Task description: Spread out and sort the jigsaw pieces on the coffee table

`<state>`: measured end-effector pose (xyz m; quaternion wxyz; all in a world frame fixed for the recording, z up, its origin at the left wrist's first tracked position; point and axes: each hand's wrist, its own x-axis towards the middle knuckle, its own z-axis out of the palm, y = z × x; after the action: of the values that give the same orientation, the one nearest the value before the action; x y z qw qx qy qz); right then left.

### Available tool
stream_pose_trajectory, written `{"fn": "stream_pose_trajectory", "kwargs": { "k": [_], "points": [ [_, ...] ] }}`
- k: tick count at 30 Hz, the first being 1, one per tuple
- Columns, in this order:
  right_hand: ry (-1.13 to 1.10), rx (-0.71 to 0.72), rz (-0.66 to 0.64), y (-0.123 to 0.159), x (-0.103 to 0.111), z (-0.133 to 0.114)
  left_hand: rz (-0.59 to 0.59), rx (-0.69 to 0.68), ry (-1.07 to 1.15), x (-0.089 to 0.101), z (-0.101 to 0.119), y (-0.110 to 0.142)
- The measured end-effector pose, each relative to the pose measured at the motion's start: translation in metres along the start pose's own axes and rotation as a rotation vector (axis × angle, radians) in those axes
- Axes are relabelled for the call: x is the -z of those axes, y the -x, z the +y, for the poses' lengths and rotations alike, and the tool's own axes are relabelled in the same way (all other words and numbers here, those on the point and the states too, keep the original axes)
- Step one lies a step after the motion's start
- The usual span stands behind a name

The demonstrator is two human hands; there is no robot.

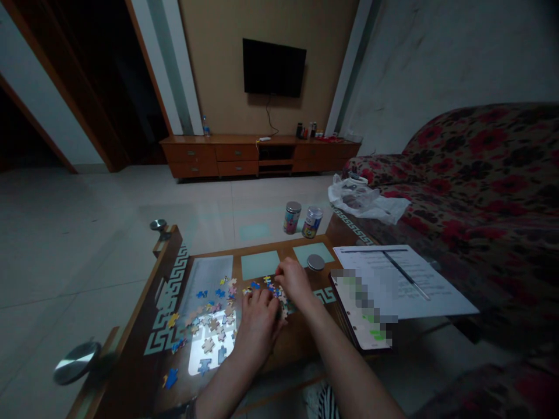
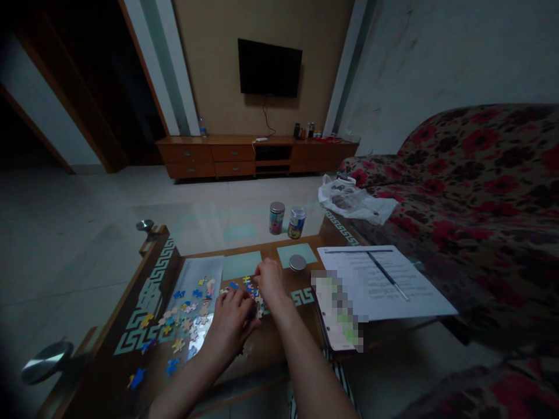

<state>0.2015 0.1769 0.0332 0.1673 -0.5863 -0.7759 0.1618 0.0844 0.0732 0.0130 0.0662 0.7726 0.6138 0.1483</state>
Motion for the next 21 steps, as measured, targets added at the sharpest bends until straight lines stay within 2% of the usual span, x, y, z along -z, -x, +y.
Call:
{"fn": "stream_pose_trajectory", "kwargs": {
  "k": [9, 12, 14, 17, 19, 21],
  "points": [
    [0.020, -0.034, -0.011, 0.033, 0.037, 0.024, -0.023, 0.000, -0.006, -0.002, 0.000, 0.004],
    [0.077, -0.129, 0.074, 0.061, 0.056, 0.044, -0.019, -0.010, -0.005, -0.004, -0.001, 0.004],
    [0.139, -0.251, 0.141, 0.087, 0.065, 0.060, -0.018, -0.018, -0.006, -0.005, -0.002, 0.004],
    [0.239, -0.496, 0.148, 0.124, 0.063, 0.079, -0.024, -0.029, -0.012, -0.007, -0.004, 0.003],
    [0.262, -0.559, 0.112, 0.140, 0.055, 0.086, -0.020, -0.031, -0.020, -0.008, -0.004, 0.003],
    [0.270, -0.553, 0.117, 0.146, 0.048, 0.088, -0.011, -0.031, -0.028, -0.009, -0.004, 0.004]
  ]
}}
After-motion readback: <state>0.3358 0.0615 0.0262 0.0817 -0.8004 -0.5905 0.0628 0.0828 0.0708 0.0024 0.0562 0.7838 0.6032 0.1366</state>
